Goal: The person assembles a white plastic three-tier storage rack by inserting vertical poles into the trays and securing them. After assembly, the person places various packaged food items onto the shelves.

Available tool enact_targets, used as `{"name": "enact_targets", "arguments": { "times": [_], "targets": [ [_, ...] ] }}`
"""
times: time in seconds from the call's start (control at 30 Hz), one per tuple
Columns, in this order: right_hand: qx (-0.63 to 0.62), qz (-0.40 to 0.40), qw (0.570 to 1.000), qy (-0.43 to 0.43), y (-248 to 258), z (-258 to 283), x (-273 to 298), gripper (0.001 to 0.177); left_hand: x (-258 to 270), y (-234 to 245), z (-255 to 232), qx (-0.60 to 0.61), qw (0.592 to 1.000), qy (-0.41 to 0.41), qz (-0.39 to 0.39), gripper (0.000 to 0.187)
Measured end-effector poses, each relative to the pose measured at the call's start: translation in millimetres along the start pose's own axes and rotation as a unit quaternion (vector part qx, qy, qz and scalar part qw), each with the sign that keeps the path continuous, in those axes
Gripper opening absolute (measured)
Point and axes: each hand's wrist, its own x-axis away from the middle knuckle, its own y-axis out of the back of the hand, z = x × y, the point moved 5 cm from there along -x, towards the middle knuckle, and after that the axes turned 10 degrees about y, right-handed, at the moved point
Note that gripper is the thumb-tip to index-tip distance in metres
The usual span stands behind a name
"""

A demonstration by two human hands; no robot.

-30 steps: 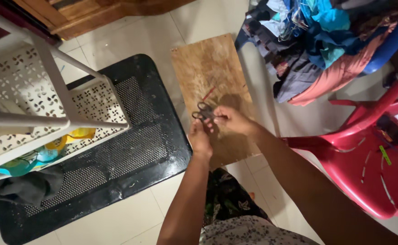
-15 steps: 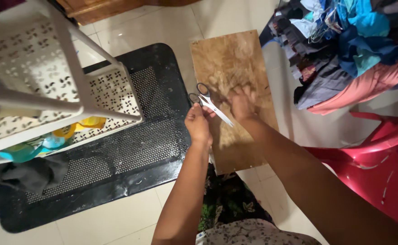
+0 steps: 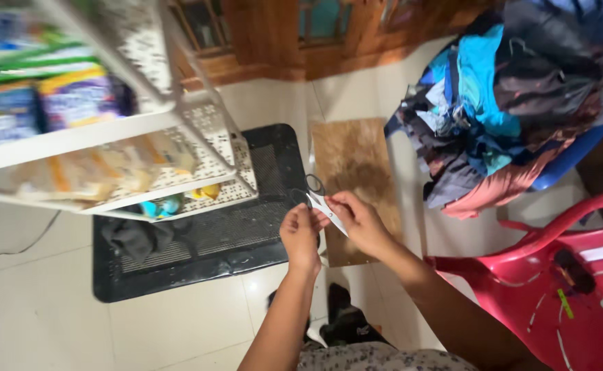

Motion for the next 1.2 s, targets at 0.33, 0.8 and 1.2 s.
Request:
{"name": "enact_targets", "arguments": {
  "times": [0.33,0.8,1.2],
  "targets": [
    [0.159,0.047,0.973,0.161,-77,218,-29,0.024,91,44,-165,0.059,0.990,-0.094,0.084,0.010],
    [0.188,0.093,0.941,0.265,-230,338,-32,0.042,150,159,-332,0.020,0.959,-0.156,0.238,0.014],
    [0.335,-0.080,0.820,0.457,-187,476,-93,0.046,237,89,-472,-0.194,0.796,-0.550,0.161,0.020]
  ]
}}
